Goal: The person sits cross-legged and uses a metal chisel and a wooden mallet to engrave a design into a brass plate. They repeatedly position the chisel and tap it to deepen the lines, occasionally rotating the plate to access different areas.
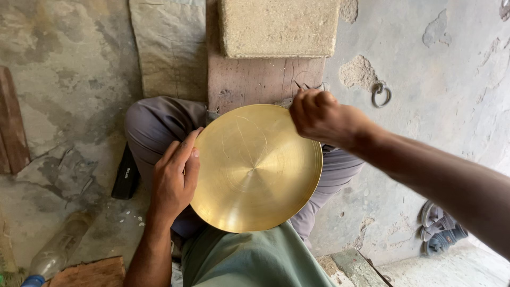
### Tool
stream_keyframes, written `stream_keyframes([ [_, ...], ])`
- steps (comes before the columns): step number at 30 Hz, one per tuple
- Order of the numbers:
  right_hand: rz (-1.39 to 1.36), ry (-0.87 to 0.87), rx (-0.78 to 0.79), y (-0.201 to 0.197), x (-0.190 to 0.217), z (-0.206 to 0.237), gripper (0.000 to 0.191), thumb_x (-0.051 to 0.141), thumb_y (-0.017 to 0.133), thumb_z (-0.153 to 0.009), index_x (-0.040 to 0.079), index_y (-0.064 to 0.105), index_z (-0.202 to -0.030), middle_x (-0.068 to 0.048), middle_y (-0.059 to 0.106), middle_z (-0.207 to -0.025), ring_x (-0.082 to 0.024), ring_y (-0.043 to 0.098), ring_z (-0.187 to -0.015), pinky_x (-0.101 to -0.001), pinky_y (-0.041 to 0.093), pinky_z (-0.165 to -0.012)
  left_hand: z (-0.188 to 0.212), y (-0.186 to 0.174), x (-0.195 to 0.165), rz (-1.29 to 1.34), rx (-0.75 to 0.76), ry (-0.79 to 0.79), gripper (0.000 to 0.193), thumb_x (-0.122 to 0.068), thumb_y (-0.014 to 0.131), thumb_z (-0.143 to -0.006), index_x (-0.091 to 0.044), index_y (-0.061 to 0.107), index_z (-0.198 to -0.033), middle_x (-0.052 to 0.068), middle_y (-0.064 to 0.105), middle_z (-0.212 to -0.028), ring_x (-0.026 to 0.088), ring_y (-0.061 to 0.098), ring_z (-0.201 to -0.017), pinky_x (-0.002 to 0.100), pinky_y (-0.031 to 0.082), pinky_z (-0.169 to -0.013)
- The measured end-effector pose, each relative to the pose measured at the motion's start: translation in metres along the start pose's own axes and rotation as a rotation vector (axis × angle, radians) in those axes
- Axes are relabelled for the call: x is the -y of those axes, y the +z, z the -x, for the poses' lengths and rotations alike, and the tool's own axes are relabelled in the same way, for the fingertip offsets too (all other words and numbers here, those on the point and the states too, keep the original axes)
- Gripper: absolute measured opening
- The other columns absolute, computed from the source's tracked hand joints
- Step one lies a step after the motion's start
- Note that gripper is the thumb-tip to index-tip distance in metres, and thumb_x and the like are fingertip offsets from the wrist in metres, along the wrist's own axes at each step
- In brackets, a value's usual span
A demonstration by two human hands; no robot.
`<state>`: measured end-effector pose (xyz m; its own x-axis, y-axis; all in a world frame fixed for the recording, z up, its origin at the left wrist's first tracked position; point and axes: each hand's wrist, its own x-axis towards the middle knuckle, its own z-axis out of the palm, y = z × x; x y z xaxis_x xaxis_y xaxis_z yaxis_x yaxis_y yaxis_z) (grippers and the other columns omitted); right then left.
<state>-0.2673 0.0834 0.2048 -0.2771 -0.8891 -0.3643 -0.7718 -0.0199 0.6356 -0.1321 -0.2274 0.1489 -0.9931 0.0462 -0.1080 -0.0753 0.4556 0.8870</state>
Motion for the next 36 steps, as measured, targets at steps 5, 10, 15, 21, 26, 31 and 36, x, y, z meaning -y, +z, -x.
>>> stream_keyframes([
  [5,-0.223,-0.146,-0.039,0.021,-0.019,0.031,0.029,0.019,0.067,-0.101,0.016,0.062,-0.073,0.006,0.050,-0.060,-0.006,0.044,-0.052,-0.0226,0.037,-0.047,0.004,0.001,-0.004,-0.007,-0.032,0.056,0.036,-0.009,0.052,-0.106,-0.003,0.061,-0.140,0.015,0.063,-0.094,0.027,0.064,-0.079,0.039,0.051,-0.070],
  [10,-0.589,0.381,-0.032,0.008,-0.039,0.040,0.015,0.017,0.070,-0.096,0.019,0.077,-0.108,0.000,0.069,-0.089,-0.014,0.065,-0.076,-0.0255,0.054,-0.059,0.009,0.010,-0.014,0.017,-0.071,-0.047,0.033,-0.009,0.053,-0.105,-0.002,0.065,-0.135,0.014,0.062,-0.087,0.025,0.059,-0.069,0.039,0.049,-0.065],
  [15,-0.994,0.900,-0.087,-0.021,-0.017,0.090,0.018,0.013,0.075,-0.107,0.012,0.078,-0.125,-0.011,0.073,-0.104,-0.020,0.067,-0.078,-0.0294,0.056,-0.060,0.005,0.029,-0.022,0.031,-0.152,0.072,0.030,-0.009,0.052,-0.108,0.001,0.063,-0.134,0.014,0.064,-0.092,0.024,0.063,-0.078,0.036,0.051,-0.070],
  [21,-1.413,1.485,-0.847,-0.104,0.067,0.143,0.025,-0.002,0.072,-0.104,-0.007,0.058,-0.123,-0.028,0.069,-0.110,-0.023,0.076,-0.096,-0.0313,0.064,-0.078,0.008,0.037,-0.047,-0.222,-0.292,0.225,0.035,-0.010,0.061,-0.108,0.001,0.060,-0.142,0.019,0.059,-0.123,0.030,0.062,-0.106,0.037,0.053,-0.086],
  [26,-2.092,1.745,-1.014,-0.155,0.139,0.121,0.046,-0.009,0.075,-0.086,0.002,0.045,-0.120,-0.020,0.073,-0.098,-0.018,0.072,-0.079,-0.0270,0.059,-0.067,0.055,0.054,-0.092,-0.253,-0.009,0.502,0.045,-0.016,0.073,-0.097,-0.007,0.061,-0.140,0.015,0.057,-0.135,0.031,0.061,-0.120,0.043,0.055,-0.098],
  [31,-2.201,1.597,-0.846,-0.164,0.181,0.105,0.042,-0.010,0.070,-0.089,0.000,0.045,-0.122,-0.021,0.068,-0.096,-0.024,0.072,-0.098,-0.0377,0.062,-0.086,0.079,0.089,-0.110,-0.136,0.347,0.472,0.027,-0.027,0.080,-0.096,-0.008,0.071,-0.113,0.002,0.067,-0.093,0.020,0.066,-0.084,0.039,0.053,-0.077],
  [36,-2.258,1.221,-1.022,-0.157,0.202,0.096,0.024,0.001,0.055,-0.106,0.006,0.037,-0.121,-0.022,0.060,-0.106,-0.025,0.067,-0.096,-0.0396,0.061,-0.091,0.094,0.089,-0.107,-0.022,0.443,0.246,0.022,-0.031,0.077,-0.092,-0.010,0.072,-0.097,0.004,0.064,-0.083,0.020,0.066,-0.072,0.037,0.053,-0.063],
])
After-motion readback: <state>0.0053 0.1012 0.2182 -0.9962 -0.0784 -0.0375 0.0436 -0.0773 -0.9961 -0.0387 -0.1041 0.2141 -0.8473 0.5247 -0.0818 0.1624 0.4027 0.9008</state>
